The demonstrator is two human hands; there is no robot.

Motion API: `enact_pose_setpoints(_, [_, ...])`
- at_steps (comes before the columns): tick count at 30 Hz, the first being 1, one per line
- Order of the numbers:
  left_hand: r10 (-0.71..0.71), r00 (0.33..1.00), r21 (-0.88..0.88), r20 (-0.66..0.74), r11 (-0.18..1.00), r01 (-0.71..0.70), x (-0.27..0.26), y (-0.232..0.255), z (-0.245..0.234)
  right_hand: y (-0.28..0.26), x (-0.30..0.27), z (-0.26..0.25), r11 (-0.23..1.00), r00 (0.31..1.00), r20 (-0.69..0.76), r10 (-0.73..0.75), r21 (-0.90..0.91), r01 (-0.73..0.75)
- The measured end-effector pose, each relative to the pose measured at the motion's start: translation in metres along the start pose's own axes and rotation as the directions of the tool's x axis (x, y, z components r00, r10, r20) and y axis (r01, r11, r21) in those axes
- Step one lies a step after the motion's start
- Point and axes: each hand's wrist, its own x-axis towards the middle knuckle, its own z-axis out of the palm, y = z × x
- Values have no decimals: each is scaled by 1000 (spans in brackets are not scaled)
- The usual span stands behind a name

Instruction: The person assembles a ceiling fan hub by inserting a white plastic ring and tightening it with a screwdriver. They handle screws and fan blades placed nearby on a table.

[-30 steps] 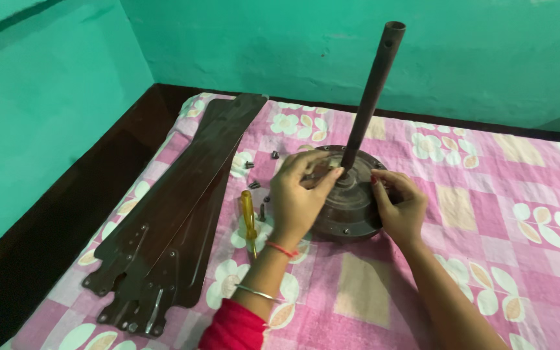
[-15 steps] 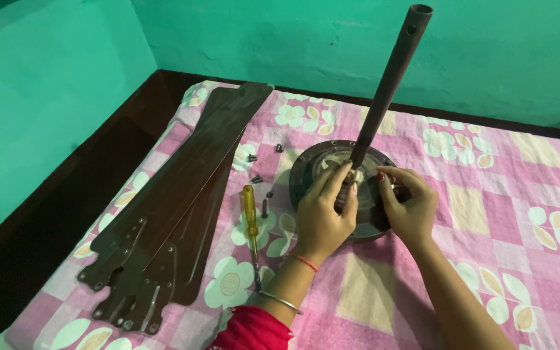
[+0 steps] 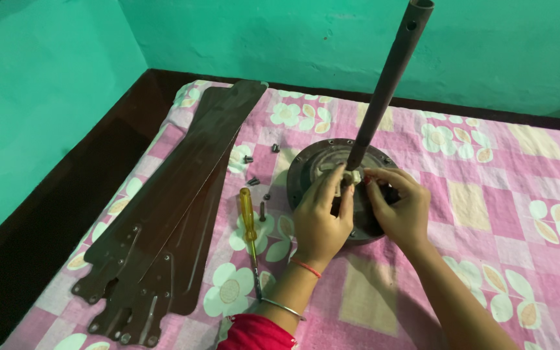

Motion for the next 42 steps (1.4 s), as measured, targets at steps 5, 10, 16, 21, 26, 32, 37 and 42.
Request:
enact_pose_setpoints(5, [-26,999,-6,-37,1000,26,1,-1,-3,4,1,0,1000,1000,-4,21,9,-21])
enact_pose_setpoints(10, [-23,997,24,-71,999,25,0,-5,-1,8,3,1,1000,1000,17,20,10,-21])
enact_pose_setpoints(16, [-74,996,4,-57,997,75,1,-8,1,5,16,-1,990,992,15,124,61,-125])
enact_pose_setpoints(21, [-54,998,-24,-35,998,54,5,-14,-2,-11,46,3,866,992,2,124,487,-110])
enact_pose_setpoints(26, [-16,999,-45,28,999,17,13,-24,-12,-42,72,19,952,999,-35,-26,304,36])
enact_pose_setpoints(32, [-51,997,-30,52,998,53,15,-22,-14,-61,100,54,835,960,-147,240,535,-127])
enact_pose_setpoints(37, [-49,999,-2,25,999,49,13,-20,-14,-57,105,52,814,978,-73,194,568,-119])
enact_pose_setpoints(42, [-84,996,-15,-16,996,84,3,-14,-6,-48,109,46,777,988,33,152,614,-139])
